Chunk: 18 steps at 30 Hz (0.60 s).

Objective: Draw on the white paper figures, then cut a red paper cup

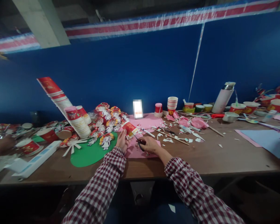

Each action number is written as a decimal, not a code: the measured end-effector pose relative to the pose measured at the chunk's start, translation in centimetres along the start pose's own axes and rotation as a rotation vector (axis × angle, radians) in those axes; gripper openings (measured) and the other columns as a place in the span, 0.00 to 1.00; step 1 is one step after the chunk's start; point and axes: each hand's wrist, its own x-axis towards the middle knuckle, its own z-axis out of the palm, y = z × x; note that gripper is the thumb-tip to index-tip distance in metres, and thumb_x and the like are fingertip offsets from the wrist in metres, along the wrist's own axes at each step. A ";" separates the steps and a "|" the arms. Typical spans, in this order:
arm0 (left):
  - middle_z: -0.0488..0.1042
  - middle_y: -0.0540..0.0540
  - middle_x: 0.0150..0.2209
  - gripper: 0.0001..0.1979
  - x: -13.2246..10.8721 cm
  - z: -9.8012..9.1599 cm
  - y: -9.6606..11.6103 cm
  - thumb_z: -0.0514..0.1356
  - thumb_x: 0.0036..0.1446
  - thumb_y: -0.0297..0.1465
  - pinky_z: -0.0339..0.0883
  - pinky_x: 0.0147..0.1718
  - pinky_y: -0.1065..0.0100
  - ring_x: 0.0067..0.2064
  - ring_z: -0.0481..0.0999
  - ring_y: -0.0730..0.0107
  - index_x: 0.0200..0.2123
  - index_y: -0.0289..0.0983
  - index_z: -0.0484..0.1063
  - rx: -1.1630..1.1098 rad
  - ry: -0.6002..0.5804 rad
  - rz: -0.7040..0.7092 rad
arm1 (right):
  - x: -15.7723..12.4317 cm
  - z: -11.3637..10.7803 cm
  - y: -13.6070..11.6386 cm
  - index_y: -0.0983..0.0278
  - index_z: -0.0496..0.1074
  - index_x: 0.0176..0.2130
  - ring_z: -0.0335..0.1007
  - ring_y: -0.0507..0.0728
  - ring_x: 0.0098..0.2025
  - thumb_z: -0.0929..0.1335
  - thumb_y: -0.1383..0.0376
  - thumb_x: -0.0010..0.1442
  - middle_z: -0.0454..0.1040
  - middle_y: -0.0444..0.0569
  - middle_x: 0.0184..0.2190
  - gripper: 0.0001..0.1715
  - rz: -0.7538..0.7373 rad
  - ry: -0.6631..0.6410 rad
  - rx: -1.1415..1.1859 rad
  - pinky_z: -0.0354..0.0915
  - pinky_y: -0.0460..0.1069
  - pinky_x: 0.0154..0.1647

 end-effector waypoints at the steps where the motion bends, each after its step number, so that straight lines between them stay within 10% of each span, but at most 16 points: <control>1: 0.75 0.50 0.26 0.18 0.0 0.0 0.0 0.69 0.40 0.40 0.70 0.28 0.70 0.25 0.75 0.75 0.31 0.35 0.69 0.005 0.002 -0.006 | 0.0 0.0 0.0 0.67 0.75 0.44 0.71 0.54 0.28 0.67 0.55 0.54 0.77 0.50 0.28 0.23 0.000 0.000 0.001 0.63 0.45 0.27; 18: 0.77 0.48 0.32 0.14 -0.1 0.0 0.2 0.67 0.45 0.37 0.70 0.36 0.65 0.31 0.76 0.71 0.32 0.36 0.70 -0.017 0.011 -0.005 | -0.2 -0.5 -1.0 0.67 0.76 0.37 0.64 0.51 0.25 0.66 0.55 0.55 0.73 0.46 0.24 0.19 -0.009 0.006 0.011 0.58 0.44 0.24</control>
